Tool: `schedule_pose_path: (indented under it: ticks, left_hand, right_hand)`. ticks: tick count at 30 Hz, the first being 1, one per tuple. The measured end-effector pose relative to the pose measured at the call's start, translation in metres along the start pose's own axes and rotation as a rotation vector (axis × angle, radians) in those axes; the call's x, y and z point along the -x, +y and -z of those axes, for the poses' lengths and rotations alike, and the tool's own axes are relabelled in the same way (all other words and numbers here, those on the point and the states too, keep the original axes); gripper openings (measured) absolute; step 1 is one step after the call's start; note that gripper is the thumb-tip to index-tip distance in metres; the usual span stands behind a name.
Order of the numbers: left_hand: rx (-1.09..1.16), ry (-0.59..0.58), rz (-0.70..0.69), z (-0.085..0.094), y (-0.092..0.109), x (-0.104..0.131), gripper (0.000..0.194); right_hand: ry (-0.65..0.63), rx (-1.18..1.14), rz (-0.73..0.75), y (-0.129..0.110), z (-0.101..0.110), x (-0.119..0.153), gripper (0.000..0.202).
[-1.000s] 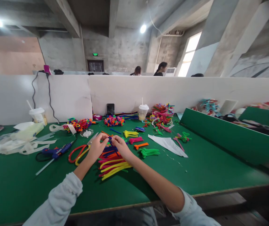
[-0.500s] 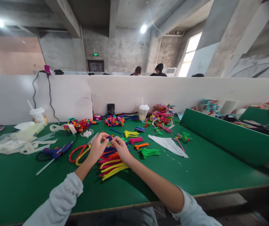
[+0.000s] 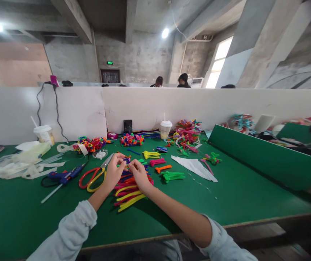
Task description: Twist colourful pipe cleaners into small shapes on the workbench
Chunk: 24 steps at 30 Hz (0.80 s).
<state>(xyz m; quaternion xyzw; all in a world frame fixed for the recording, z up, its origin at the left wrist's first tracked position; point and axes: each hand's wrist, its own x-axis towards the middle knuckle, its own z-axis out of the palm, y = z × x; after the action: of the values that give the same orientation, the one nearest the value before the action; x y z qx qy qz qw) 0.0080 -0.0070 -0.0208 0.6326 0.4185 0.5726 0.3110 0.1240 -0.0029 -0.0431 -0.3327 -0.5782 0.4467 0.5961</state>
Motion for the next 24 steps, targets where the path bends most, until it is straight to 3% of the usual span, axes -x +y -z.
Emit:
schedule_pose_path:
  ticks: [7, 11, 13, 19, 24]
  left_hand:
    - [0.011, -0.009, 0.008, 0.001, -0.001, -0.002, 0.020]
    - [-0.036, -0.007, 0.026, 0.007, 0.000, -0.006, 0.020]
    - [-0.072, -0.044, 0.031, 0.010, 0.003, -0.008, 0.018]
    - [-0.093, -0.182, 0.051, 0.014, 0.012, -0.010, 0.016]
    - [-0.098, -0.125, 0.018, 0.012, 0.014, -0.008, 0.014]
  right_hand:
    - [-0.029, 0.049, 0.013, 0.001, 0.001, 0.000, 0.021]
    - [-0.137, 0.056, -0.026, -0.001, 0.004, -0.005, 0.022]
    - [-0.195, 0.057, -0.055, -0.003, 0.007, -0.010, 0.024]
    - [-0.204, 0.067, -0.040, -0.008, 0.017, -0.022, 0.017]
    - [-0.217, -0.081, -0.109, -0.004, 0.016, -0.022, 0.018]
